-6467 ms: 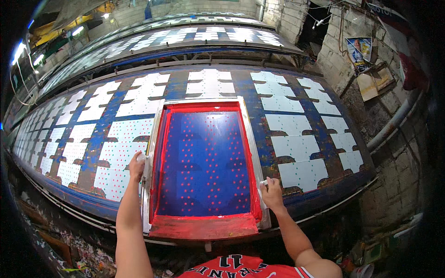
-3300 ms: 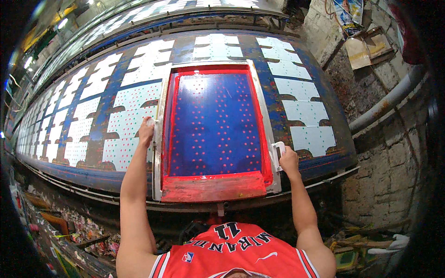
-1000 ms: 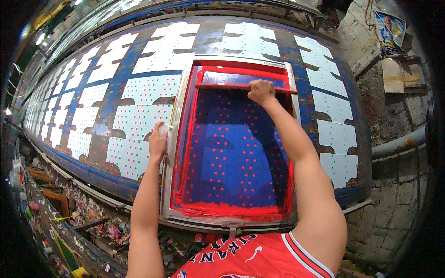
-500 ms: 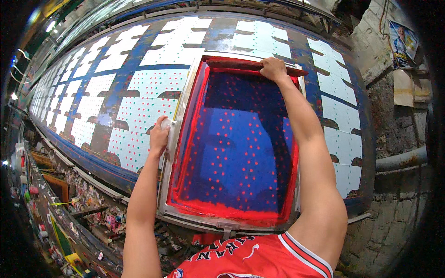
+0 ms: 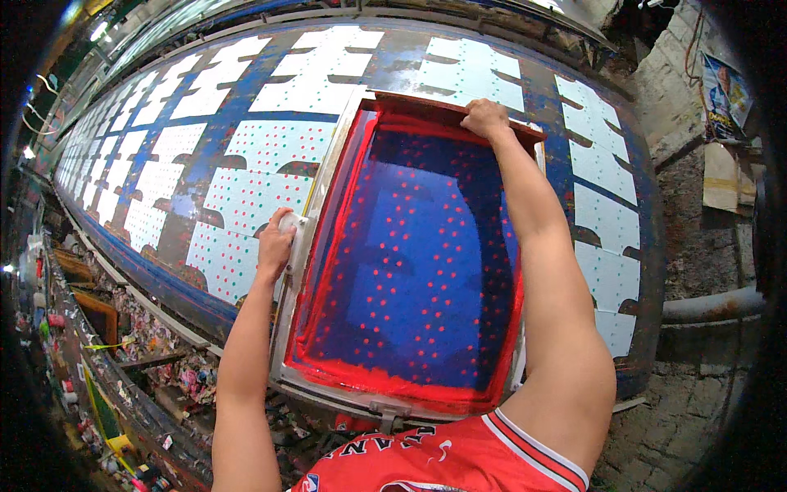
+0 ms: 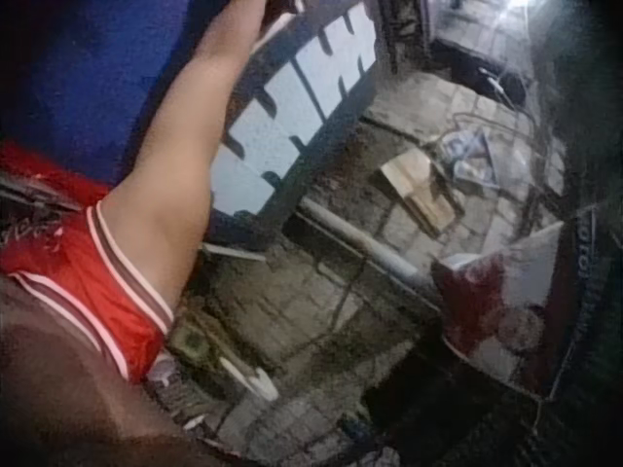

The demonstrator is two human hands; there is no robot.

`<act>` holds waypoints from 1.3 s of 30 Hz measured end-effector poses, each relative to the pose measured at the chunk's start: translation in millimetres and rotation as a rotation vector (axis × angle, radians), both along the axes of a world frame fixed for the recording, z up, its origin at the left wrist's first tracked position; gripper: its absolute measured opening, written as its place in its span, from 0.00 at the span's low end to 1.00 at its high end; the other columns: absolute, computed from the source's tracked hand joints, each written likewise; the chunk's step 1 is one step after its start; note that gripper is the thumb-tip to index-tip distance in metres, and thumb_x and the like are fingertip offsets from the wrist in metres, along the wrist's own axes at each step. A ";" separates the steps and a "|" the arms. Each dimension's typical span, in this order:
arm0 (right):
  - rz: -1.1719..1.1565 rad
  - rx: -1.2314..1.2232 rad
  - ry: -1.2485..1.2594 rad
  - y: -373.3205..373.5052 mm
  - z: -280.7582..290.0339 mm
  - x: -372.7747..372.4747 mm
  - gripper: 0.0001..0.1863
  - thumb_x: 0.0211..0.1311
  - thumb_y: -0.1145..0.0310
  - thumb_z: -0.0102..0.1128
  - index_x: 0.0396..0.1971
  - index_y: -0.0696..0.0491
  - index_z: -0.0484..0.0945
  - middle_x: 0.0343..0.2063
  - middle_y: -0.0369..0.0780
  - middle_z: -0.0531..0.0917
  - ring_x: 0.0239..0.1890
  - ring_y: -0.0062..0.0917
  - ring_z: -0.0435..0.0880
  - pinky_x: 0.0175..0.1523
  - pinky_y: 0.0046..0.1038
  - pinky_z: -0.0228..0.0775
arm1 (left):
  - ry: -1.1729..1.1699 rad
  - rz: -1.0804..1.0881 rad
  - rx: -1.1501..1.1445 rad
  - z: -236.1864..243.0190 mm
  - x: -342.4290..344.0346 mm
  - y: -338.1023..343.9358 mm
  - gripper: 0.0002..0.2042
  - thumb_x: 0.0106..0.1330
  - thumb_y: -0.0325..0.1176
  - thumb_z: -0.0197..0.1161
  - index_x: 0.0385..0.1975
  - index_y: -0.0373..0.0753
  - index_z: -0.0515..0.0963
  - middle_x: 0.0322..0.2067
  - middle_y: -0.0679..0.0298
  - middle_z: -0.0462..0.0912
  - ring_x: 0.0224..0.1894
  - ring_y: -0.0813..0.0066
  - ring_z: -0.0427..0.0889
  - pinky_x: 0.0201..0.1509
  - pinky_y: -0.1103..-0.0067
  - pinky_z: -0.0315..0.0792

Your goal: The person uses a squeegee to pull red ink across a screen printing frame, transferring the pattern onto white paper sheets arranged on a flatbed. The person repeatedly repositions the frame and repeats the squeegee stroke to print multiple sheets.

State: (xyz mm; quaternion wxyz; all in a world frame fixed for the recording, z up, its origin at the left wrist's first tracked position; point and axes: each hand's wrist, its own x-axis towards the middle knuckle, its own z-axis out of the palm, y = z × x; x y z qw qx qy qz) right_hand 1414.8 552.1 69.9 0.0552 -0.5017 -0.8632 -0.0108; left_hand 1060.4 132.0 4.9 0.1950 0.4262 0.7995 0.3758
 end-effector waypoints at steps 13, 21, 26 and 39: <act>-0.054 -0.054 -0.072 -131.5 -2.7 14.6 0.15 0.46 0.61 0.62 0.34 0.45 0.90 0.36 0.46 0.89 0.42 0.42 0.90 0.50 0.43 0.83 | 0.033 -0.044 -0.015 -6.7 -7.4 0.0 0.21 0.65 0.30 0.62 0.60 0.44 0.75 0.43 0.43 0.85 0.46 0.44 0.85 0.51 0.60 0.75; -0.011 -0.100 0.051 -309.6 -4.8 41.0 0.10 0.44 0.64 0.62 0.27 0.47 0.89 0.30 0.46 0.89 0.35 0.43 0.91 0.42 0.44 0.84 | 0.091 -0.058 0.046 -11.4 -9.2 -0.2 0.22 0.65 0.32 0.62 0.60 0.44 0.76 0.43 0.43 0.86 0.46 0.44 0.85 0.54 0.60 0.76; -0.038 -0.120 0.104 -434.1 -8.0 53.8 0.09 0.45 0.66 0.59 0.27 0.46 0.87 0.30 0.42 0.88 0.33 0.42 0.89 0.38 0.45 0.80 | 0.103 -0.082 0.071 -17.2 -11.6 3.1 0.22 0.64 0.32 0.61 0.61 0.44 0.76 0.48 0.43 0.85 0.52 0.44 0.84 0.58 0.61 0.75; -0.061 -0.180 0.154 -639.6 -11.2 61.5 0.20 0.42 0.68 0.65 0.41 0.49 0.84 0.39 0.39 0.86 0.38 0.38 0.88 0.42 0.41 0.82 | 0.117 -0.122 0.120 -17.1 -14.0 4.3 0.24 0.62 0.36 0.58 0.61 0.44 0.76 0.46 0.41 0.85 0.51 0.41 0.84 0.56 0.59 0.75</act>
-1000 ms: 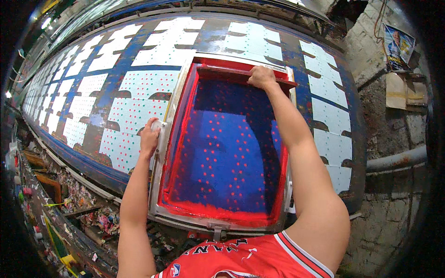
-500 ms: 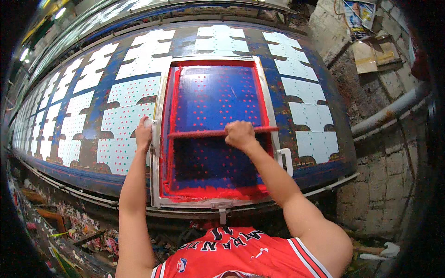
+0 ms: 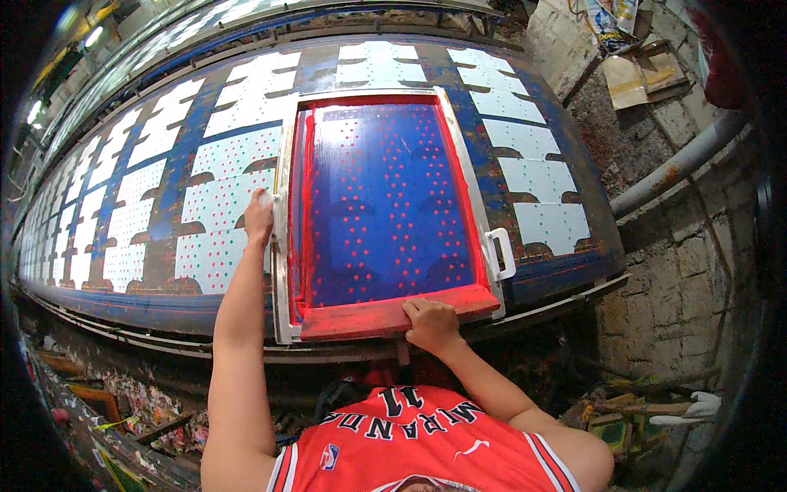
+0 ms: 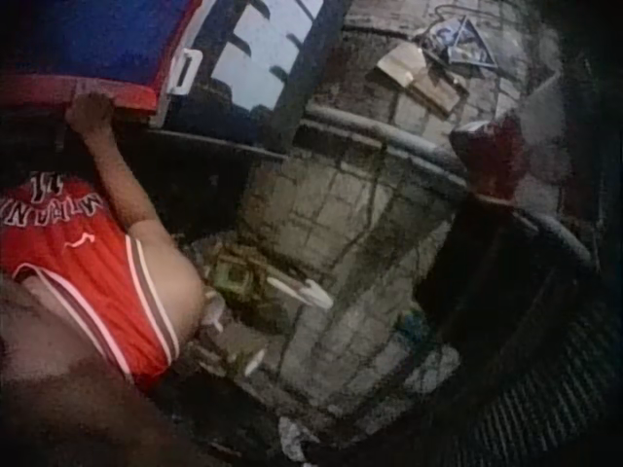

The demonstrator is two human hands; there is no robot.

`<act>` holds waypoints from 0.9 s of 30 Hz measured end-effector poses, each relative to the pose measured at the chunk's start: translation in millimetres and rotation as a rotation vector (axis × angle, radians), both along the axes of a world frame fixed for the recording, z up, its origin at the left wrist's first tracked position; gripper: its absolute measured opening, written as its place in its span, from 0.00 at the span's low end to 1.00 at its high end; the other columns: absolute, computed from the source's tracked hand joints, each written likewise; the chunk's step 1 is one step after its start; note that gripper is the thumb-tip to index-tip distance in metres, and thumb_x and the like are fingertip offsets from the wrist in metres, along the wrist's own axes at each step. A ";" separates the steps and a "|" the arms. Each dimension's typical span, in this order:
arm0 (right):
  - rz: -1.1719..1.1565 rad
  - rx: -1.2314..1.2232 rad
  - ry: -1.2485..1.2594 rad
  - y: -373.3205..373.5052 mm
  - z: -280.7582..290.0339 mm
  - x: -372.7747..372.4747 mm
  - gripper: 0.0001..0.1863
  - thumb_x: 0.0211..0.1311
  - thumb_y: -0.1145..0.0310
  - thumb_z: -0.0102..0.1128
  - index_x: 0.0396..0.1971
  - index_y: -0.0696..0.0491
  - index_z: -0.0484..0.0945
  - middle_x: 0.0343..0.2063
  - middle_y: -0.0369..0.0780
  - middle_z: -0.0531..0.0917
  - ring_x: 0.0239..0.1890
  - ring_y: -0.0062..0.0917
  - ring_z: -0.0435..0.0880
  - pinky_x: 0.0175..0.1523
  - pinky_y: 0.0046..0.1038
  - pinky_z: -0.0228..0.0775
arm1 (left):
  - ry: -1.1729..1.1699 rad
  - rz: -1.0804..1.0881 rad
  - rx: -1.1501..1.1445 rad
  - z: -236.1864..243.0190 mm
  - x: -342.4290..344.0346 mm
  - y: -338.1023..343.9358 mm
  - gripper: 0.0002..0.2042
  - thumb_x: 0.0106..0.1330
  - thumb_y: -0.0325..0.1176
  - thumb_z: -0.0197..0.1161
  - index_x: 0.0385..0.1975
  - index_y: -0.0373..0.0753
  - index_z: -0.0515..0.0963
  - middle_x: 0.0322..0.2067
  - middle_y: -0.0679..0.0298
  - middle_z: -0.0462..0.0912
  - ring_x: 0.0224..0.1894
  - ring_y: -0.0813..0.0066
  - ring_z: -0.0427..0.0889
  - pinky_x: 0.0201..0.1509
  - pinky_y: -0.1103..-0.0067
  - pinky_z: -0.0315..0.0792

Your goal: The person uses a squeegee to pull red ink across a screen printing frame, transferring the pattern onto white paper sheets arranged on a flatbed. The person repeatedly repositions the frame and repeats the squeegee stroke to print multiple sheets.

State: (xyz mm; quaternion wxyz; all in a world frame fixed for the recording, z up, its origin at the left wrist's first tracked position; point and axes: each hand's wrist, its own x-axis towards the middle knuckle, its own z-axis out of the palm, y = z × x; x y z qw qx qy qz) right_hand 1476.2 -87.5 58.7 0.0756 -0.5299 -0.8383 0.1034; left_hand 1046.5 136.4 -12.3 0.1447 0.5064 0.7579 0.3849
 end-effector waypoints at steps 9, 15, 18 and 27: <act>0.194 -0.025 0.109 -12.7 25.6 14.1 0.20 0.43 0.73 0.64 0.42 0.56 0.79 0.37 0.43 0.83 0.45 0.40 0.85 0.48 0.41 0.80 | 0.026 0.033 -0.054 -7.7 -4.1 4.0 0.25 0.63 0.36 0.58 0.63 0.46 0.75 0.48 0.41 0.85 0.51 0.41 0.84 0.57 0.59 0.75; -0.056 -0.093 0.504 43.7 30.9 82.8 0.20 0.52 0.74 0.61 0.48 0.57 0.80 0.43 0.50 0.85 0.49 0.46 0.84 0.54 0.42 0.76 | -0.008 0.000 -0.052 -2.8 -2.4 3.5 0.25 0.64 0.34 0.60 0.63 0.44 0.74 0.53 0.45 0.84 0.55 0.46 0.83 0.60 0.63 0.74; -0.592 0.298 0.424 92.5 13.4 150.5 0.19 0.59 0.69 0.63 0.50 0.60 0.80 0.48 0.51 0.84 0.51 0.47 0.84 0.56 0.40 0.76 | -0.073 0.050 -0.057 0.9 -0.2 1.3 0.25 0.62 0.33 0.62 0.63 0.44 0.75 0.51 0.48 0.85 0.53 0.53 0.85 0.58 0.66 0.75; -0.817 -0.331 0.856 149.1 -52.1 215.4 0.15 0.69 0.63 0.58 0.27 0.59 0.83 0.22 0.39 0.85 0.25 0.23 0.84 0.32 0.30 0.73 | -0.405 0.033 0.011 42.1 -3.5 17.8 0.24 0.55 0.24 0.61 0.55 0.44 0.79 0.32 0.63 0.82 0.20 0.77 0.74 0.19 0.76 0.65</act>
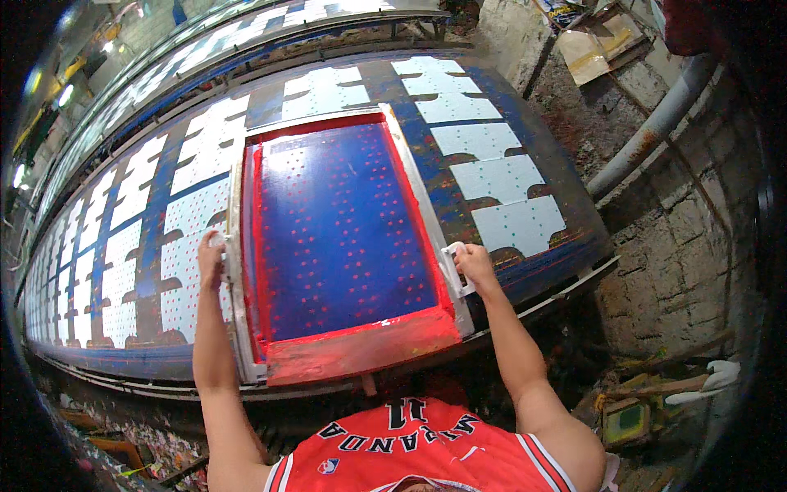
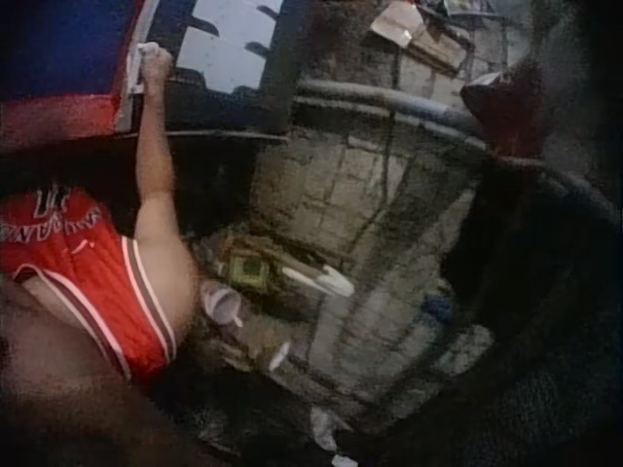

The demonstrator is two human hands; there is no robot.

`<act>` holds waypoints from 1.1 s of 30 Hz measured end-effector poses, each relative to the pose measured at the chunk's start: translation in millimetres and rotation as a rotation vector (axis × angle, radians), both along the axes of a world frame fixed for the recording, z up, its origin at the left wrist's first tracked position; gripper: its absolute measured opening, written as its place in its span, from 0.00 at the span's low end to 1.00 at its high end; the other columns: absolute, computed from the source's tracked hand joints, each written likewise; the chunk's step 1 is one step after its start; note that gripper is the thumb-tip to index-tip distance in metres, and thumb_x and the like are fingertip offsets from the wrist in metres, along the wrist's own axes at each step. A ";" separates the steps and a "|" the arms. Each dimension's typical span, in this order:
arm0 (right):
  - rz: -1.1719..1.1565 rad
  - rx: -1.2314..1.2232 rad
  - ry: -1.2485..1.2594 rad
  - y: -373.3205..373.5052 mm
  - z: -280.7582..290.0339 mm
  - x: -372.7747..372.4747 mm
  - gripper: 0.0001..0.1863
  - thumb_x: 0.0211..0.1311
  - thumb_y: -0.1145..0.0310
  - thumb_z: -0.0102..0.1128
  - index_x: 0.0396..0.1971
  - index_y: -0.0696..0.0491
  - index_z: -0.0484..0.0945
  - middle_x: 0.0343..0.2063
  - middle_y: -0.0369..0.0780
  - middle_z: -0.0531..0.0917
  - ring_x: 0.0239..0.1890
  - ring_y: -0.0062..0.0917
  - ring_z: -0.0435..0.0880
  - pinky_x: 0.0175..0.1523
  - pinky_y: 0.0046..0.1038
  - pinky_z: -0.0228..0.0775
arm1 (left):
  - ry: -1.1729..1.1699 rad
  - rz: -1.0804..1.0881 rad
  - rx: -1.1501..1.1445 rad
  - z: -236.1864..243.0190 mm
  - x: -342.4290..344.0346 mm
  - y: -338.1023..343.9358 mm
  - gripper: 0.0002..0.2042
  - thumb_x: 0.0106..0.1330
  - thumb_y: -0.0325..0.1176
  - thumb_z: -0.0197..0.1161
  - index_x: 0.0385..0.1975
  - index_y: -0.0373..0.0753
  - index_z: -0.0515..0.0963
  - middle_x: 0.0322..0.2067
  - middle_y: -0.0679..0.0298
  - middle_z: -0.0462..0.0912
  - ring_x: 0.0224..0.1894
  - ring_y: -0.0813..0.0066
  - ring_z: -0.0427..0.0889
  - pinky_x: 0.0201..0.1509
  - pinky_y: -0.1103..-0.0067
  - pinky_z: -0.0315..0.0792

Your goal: The person uses a squeegee to pull red ink across a screen printing frame, transferring the pattern onto white paper sheets arranged on a flatbed. The person repeatedly repositions the frame and repeats the squeegee stroke to print multiple sheets.

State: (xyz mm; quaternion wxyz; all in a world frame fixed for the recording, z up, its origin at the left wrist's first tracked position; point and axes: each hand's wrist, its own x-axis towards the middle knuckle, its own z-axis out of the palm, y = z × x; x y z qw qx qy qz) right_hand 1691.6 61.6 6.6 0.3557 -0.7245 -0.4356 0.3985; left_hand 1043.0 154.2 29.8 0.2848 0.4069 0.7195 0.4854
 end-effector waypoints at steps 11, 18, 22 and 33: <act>0.173 0.150 -0.076 45.5 69.2 210.8 0.15 0.68 0.77 0.50 0.48 0.57 0.83 0.31 0.34 0.82 0.27 0.13 0.76 0.31 0.19 0.72 | 0.025 -0.106 0.024 64.9 195.7 36.0 0.25 0.59 0.26 0.59 0.59 0.42 0.75 0.26 0.69 0.76 0.14 0.84 0.66 0.14 0.81 0.59; 0.094 0.251 -0.147 67.2 58.6 396.7 0.13 0.66 0.76 0.54 0.47 0.58 0.83 0.27 0.32 0.80 0.24 0.13 0.74 0.30 0.21 0.70 | -0.077 -0.087 -0.060 11.3 398.9 43.9 0.25 0.63 0.23 0.60 0.62 0.44 0.75 0.32 0.63 0.81 0.18 0.80 0.71 0.17 0.77 0.63; 0.047 0.218 -0.083 68.0 44.6 459.3 0.12 0.60 0.76 0.54 0.41 0.61 0.83 0.31 0.41 0.86 0.32 0.24 0.84 0.39 0.31 0.75 | -0.084 -0.028 0.006 -18.6 470.6 48.7 0.23 0.64 0.24 0.60 0.61 0.43 0.76 0.37 0.60 0.83 0.28 0.75 0.78 0.28 0.76 0.71; -0.004 0.121 0.110 59.5 0.0 523.4 0.10 0.71 0.71 0.56 0.46 0.60 0.79 0.31 0.37 0.84 0.26 0.18 0.81 0.30 0.24 0.77 | -0.004 0.012 0.015 -41.5 520.0 46.5 0.22 0.60 0.25 0.62 0.57 0.39 0.79 0.36 0.64 0.83 0.33 0.76 0.79 0.37 0.76 0.74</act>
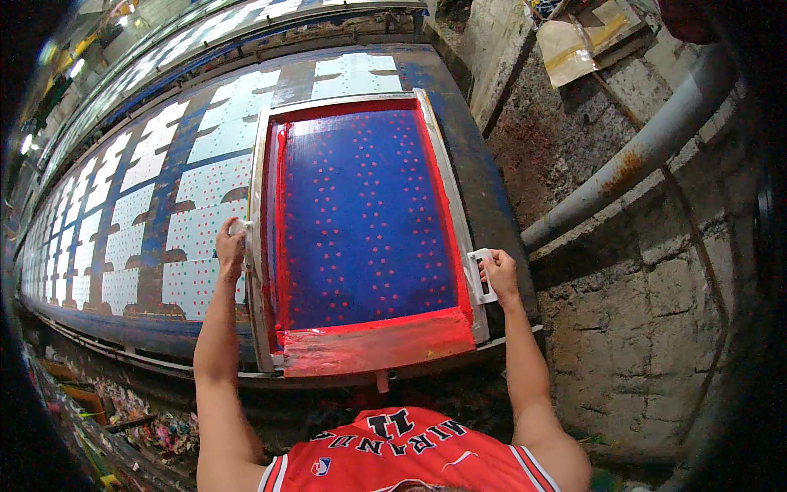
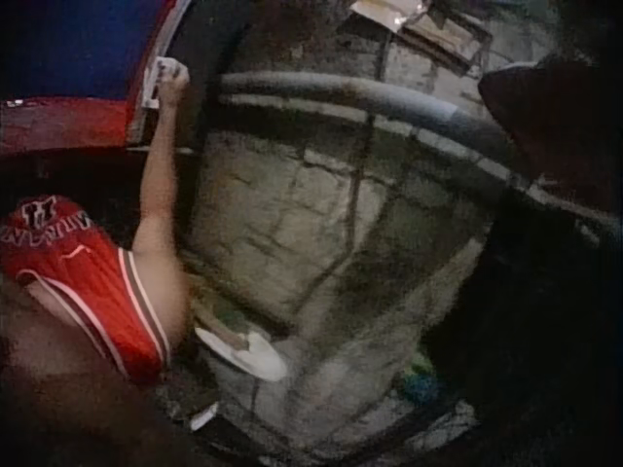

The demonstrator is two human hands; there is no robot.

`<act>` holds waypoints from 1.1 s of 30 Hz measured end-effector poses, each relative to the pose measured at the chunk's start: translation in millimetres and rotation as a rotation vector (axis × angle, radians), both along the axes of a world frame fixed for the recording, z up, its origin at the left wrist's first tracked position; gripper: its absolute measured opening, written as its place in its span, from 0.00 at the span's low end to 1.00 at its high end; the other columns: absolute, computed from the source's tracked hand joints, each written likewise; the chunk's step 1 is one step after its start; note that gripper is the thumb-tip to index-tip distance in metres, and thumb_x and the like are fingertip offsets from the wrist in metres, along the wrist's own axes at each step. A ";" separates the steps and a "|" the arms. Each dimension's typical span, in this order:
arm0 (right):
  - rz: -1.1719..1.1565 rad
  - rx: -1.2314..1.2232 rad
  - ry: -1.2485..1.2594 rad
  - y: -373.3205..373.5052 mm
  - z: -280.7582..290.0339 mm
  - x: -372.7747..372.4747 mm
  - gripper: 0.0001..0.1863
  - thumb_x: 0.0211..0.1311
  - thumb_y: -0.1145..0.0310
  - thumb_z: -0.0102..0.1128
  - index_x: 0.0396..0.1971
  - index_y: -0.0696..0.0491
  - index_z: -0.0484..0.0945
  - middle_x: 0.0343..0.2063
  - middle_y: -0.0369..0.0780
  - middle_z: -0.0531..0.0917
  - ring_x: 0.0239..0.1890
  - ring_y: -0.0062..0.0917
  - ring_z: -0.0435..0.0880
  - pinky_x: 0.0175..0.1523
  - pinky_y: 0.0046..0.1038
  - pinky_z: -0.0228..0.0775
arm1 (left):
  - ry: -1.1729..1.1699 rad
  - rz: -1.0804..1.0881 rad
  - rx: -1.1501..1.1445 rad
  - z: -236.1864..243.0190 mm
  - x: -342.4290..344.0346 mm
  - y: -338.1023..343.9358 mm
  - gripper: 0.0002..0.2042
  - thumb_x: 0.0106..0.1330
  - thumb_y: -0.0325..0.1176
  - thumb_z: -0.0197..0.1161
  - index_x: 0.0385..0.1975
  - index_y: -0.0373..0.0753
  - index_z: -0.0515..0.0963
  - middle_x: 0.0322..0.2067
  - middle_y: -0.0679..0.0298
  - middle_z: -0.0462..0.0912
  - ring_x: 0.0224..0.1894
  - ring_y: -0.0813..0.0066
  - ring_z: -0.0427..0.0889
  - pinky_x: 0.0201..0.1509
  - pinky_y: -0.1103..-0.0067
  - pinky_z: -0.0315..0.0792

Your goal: The person uses a squeegee to pull red ink across a screen printing frame, transferring the pattern onto white paper sheets arranged on a flatbed. The person repeatedly repositions the frame and repeats the squeegee stroke to print multiple sheets.

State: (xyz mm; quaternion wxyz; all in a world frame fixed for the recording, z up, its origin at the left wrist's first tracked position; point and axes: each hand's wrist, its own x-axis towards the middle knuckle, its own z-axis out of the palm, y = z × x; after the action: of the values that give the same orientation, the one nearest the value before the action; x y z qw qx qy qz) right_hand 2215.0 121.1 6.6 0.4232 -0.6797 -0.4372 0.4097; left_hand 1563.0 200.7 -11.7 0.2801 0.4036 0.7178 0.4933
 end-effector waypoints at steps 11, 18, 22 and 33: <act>0.037 -0.050 -0.091 9.1 -15.7 10.3 0.09 0.71 0.71 0.56 0.44 0.61 0.77 0.26 0.39 0.85 0.23 0.21 0.84 0.27 0.27 0.76 | 0.099 -0.006 -0.018 -11.4 2.1 1.9 0.23 0.62 0.27 0.62 0.60 0.43 0.78 0.44 0.58 0.86 0.38 0.72 0.83 0.42 0.75 0.77; 0.084 0.357 -0.962 -19.9 43.4 -40.2 0.16 0.64 0.67 0.65 0.47 0.61 0.78 0.41 0.50 0.79 0.48 0.50 0.78 0.56 0.46 0.71 | 0.221 -0.034 -0.124 -18.0 0.1 4.3 0.23 0.63 0.32 0.62 0.60 0.44 0.76 0.44 0.50 0.87 0.44 0.56 0.87 0.50 0.67 0.78; 0.878 0.540 -0.537 -71.1 74.0 -110.8 0.26 0.55 0.61 0.72 0.49 0.60 0.77 0.49 0.51 0.78 0.54 0.51 0.77 0.59 0.46 0.72 | 0.358 -0.059 -0.133 -17.4 -0.5 4.6 0.21 0.64 0.33 0.62 0.59 0.43 0.76 0.47 0.45 0.86 0.49 0.45 0.85 0.54 0.61 0.76; 1.159 0.579 -0.961 -121.2 69.0 -174.1 0.21 0.48 0.67 0.63 0.45 0.58 0.78 0.43 0.46 0.82 0.47 0.41 0.83 0.50 0.43 0.76 | 0.373 -0.051 -0.048 -5.5 11.5 -0.3 0.20 0.64 0.31 0.59 0.58 0.42 0.76 0.46 0.41 0.85 0.50 0.40 0.84 0.54 0.57 0.75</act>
State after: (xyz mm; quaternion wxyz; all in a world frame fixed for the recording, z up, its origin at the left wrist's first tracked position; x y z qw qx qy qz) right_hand 2040.9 -0.1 75.6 0.0686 -0.3100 -0.9432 0.0975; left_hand 1574.5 200.4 -17.2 0.1641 0.4995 0.7584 0.3852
